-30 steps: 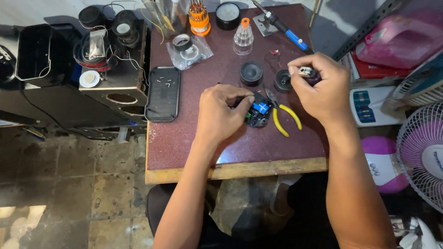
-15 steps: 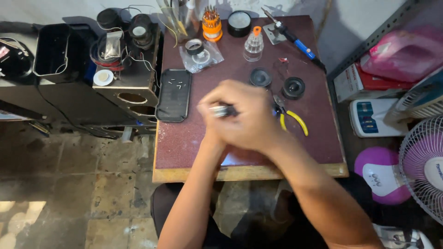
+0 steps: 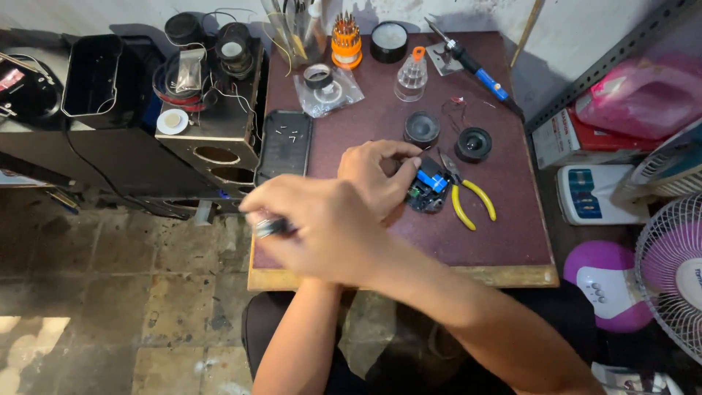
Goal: The person works on a small electronic device with exposed wires and a circuit board. They use pliers to manipulate the wires and a lighter to heat a connection point. The person also handles a small speaker component and a lighter.
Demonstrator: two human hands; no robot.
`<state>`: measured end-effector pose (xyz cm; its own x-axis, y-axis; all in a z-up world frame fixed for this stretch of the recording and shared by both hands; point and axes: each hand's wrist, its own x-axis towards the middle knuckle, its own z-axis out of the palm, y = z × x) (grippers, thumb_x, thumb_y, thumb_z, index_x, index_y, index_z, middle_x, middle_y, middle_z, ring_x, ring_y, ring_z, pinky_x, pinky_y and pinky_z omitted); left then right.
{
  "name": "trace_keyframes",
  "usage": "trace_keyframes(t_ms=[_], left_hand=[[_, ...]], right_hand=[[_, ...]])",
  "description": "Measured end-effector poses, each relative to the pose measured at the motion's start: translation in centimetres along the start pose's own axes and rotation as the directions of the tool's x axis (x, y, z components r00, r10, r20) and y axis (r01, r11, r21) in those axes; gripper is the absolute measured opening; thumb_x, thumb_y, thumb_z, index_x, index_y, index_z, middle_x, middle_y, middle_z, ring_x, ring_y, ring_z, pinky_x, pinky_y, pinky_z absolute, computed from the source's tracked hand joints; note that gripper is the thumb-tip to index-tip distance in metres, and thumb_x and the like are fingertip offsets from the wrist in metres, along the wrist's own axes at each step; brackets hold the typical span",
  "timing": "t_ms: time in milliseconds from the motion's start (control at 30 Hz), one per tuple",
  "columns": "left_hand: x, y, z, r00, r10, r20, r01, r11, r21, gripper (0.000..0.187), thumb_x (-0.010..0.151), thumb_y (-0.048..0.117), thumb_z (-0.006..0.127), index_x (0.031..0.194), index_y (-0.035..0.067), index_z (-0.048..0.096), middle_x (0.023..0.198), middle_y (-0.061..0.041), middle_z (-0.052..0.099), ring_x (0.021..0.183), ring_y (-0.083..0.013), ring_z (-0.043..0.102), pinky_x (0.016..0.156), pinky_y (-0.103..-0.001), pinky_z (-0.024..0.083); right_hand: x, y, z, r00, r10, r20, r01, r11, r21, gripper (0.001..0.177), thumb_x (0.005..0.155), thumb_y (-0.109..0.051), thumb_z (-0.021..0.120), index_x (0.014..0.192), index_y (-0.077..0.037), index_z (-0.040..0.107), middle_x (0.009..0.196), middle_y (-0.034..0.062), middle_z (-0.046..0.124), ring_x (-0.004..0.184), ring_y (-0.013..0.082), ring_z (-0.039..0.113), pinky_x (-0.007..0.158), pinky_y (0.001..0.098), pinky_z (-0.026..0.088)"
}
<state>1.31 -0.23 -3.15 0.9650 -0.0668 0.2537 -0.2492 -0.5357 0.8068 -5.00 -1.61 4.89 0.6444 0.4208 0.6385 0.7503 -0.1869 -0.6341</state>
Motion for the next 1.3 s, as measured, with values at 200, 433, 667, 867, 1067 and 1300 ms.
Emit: trace_keyframes(t_ms=[200, 433, 667, 867, 1067, 1300], left_hand=[[-0.1, -0.2, -0.6, 0.999, 0.049, 0.013, -0.048, 0.995, -0.093, 0.013, 0.076, 0.027, 0.074, 0.088, 0.022, 0.079, 0.082, 0.001, 0.078, 0.073, -0.0128, 0.07, 0.069, -0.03, 0.046], [-0.4, 2.5, -2.4, 0.999, -0.034, 0.03, 0.04, 0.974, -0.225, 0.012, 0.08, 0.021, 0.073, 0.088, 0.014, 0.08, 0.065, -0.008, 0.071, 0.062, -0.0223, 0.074, 0.057, -0.032, 0.058], [-0.5, 2.5, -2.5, 0.999, -0.039, 0.03, 0.046, 0.968, -0.248, 0.014, 0.082, 0.017, 0.073, 0.092, 0.014, 0.082, 0.064, -0.008, 0.072, 0.059, -0.0172, 0.072, 0.055, -0.028, 0.058], [-0.4, 2.1, -2.4, 0.999, -0.027, 0.03, 0.034, 0.966, -0.257, 0.015, 0.082, 0.017, 0.075, 0.095, 0.015, 0.082, 0.073, -0.011, 0.075, 0.066, -0.021, 0.076, 0.057, -0.032, 0.061], [-0.5, 2.5, -2.0, 1.0, -0.021, 0.001, 0.021, 0.956, -0.291, 0.016, 0.081, 0.014, 0.075, 0.095, 0.017, 0.082, 0.071, -0.007, 0.074, 0.064, -0.0182, 0.073, 0.057, -0.03, 0.059], [-0.6, 3.6, -2.8, 0.998, 0.054, -0.042, -0.062, 0.97, -0.234, 0.019, 0.079, 0.013, 0.079, 0.097, 0.018, 0.083, 0.074, -0.008, 0.075, 0.065, -0.0184, 0.074, 0.057, -0.028, 0.058]], right_hand=[[-0.8, 2.1, -7.9, 0.991, 0.114, -0.064, -0.12, 0.987, -0.106, 0.015, 0.087, 0.003, 0.061, 0.096, -0.004, 0.071, 0.095, 0.0078, 0.075, 0.086, 0.0175, 0.069, 0.081, 0.0302, 0.052], [-4.0, 7.5, -14.0, 0.928, 0.312, -0.204, -0.356, 0.903, -0.241, 0.017, 0.086, -0.002, 0.073, 0.097, -0.013, 0.08, 0.075, 0.0068, 0.072, 0.08, 0.0144, 0.07, 0.068, 0.0292, 0.052], [-5.3, 8.4, -14.6, 0.891, 0.424, -0.162, -0.45, 0.875, -0.179, 0.019, 0.083, -0.003, 0.076, 0.1, -0.011, 0.081, 0.073, 0.0089, 0.073, 0.08, 0.0108, 0.064, 0.068, 0.0302, 0.051], [-5.2, 8.8, -14.2, 0.881, 0.444, -0.161, -0.47, 0.858, -0.207, 0.015, 0.086, -0.006, 0.076, 0.098, -0.012, 0.081, 0.073, 0.0102, 0.073, 0.078, 0.015, 0.068, 0.068, 0.0317, 0.052], [-5.5, 9.4, -13.7, 0.877, 0.445, -0.183, -0.477, 0.855, -0.202, 0.009, 0.086, -0.006, 0.077, 0.092, -0.012, 0.08, 0.069, 0.0086, 0.07, 0.074, 0.0153, 0.068, 0.067, 0.0296, 0.052], [-6.0, 10.2, -13.2, 0.829, 0.516, -0.215, -0.547, 0.828, -0.122, 0.009, 0.085, -0.008, 0.075, 0.089, -0.015, 0.08, 0.069, 0.003, 0.07, 0.075, 0.0099, 0.066, 0.066, 0.0282, 0.052]])
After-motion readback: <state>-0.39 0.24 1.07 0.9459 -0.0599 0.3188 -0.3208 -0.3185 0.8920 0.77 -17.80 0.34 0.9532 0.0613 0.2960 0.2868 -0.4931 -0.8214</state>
